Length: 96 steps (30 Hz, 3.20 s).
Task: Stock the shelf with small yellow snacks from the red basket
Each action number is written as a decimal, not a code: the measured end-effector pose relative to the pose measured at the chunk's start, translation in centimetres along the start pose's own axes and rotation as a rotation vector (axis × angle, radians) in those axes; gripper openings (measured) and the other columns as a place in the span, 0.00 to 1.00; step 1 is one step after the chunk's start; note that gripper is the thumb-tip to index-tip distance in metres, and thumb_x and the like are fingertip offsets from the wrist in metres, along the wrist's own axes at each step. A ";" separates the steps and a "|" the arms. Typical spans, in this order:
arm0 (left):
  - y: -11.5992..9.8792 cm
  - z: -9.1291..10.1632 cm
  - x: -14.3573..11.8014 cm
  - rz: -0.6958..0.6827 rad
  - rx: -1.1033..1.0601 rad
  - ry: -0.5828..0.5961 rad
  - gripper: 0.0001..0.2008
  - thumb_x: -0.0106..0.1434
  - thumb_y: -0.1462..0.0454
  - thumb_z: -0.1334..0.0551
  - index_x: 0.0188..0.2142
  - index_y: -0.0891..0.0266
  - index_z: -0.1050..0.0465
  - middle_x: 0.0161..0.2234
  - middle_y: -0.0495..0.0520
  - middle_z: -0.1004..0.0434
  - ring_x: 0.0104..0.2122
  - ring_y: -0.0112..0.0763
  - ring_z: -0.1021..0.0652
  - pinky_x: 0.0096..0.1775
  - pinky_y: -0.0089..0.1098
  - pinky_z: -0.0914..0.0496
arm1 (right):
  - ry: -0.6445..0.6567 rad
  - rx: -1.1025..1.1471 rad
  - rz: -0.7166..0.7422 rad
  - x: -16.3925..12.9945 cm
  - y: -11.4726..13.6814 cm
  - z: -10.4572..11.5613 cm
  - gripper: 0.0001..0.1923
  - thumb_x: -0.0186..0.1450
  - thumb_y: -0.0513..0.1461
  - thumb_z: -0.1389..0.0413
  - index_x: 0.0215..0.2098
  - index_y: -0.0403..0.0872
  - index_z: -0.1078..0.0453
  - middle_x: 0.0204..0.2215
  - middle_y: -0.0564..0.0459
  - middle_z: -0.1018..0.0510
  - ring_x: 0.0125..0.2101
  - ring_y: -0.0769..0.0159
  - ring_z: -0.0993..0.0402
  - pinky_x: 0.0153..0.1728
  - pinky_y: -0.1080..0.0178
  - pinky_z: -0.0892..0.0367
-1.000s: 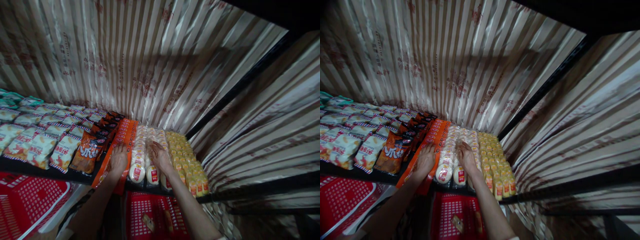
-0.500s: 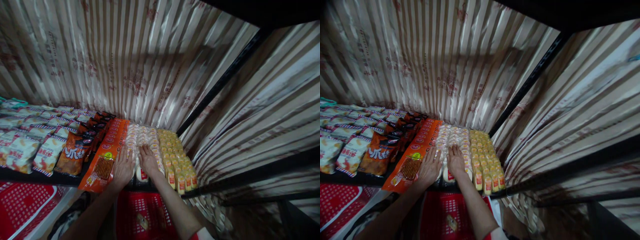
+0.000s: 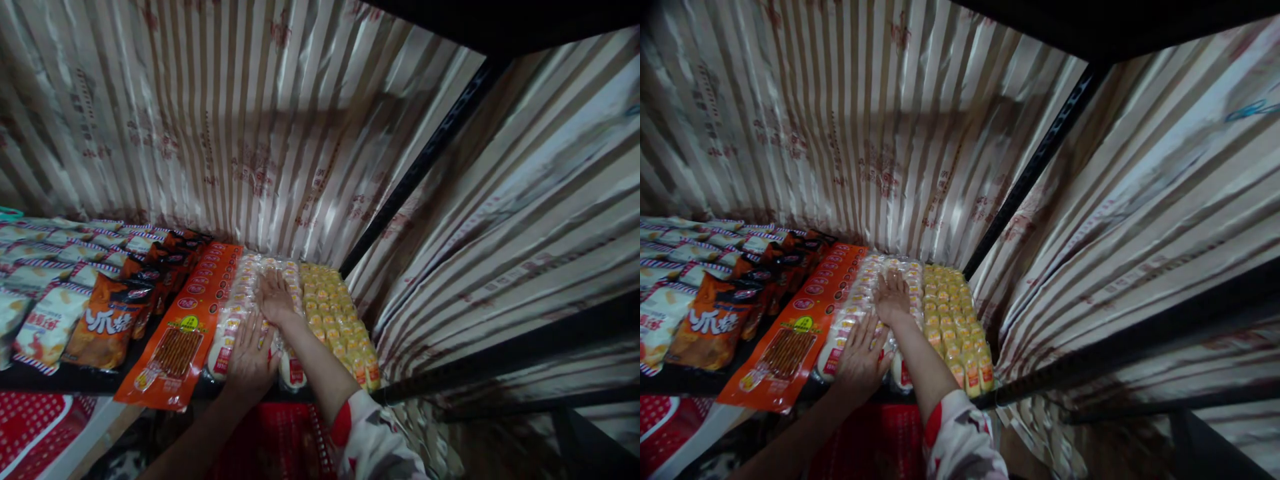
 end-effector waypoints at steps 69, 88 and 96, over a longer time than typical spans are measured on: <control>-5.8 -1.5 -1.8 -0.139 -0.006 -0.009 0.19 0.62 0.62 0.48 0.51 0.64 0.32 0.56 0.63 0.34 0.57 0.46 0.36 0.56 0.48 0.44 | -0.058 0.029 -0.198 -0.6 -4.5 0.0 0.29 0.69 0.45 0.64 0.65 0.43 0.54 0.65 0.40 0.56 0.65 0.53 0.68 0.60 0.52 0.65; -6.6 -2.1 -2.0 -0.206 0.022 0.003 0.18 0.63 0.61 0.48 0.51 0.63 0.35 0.54 0.61 0.33 0.57 0.45 0.36 0.58 0.48 0.47 | -0.111 0.031 -0.268 0.0 -4.8 -1.1 0.29 0.68 0.45 0.62 0.64 0.42 0.52 0.65 0.40 0.54 0.64 0.50 0.66 0.59 0.49 0.63; -6.3 -2.5 -2.2 -0.159 0.011 0.009 0.17 0.64 0.59 0.49 0.49 0.60 0.32 0.51 0.59 0.29 0.56 0.44 0.34 0.59 0.47 0.51 | -0.139 0.072 -0.258 -0.2 -4.4 -0.8 0.28 0.68 0.44 0.62 0.64 0.40 0.51 0.65 0.38 0.54 0.64 0.50 0.65 0.59 0.49 0.62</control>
Point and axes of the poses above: each hand's wrist, its own x-axis towards the middle knuckle, its own z-axis out of the back of the hand, y = z × x, the point moved 7 cm from there along x, towards the middle knuckle
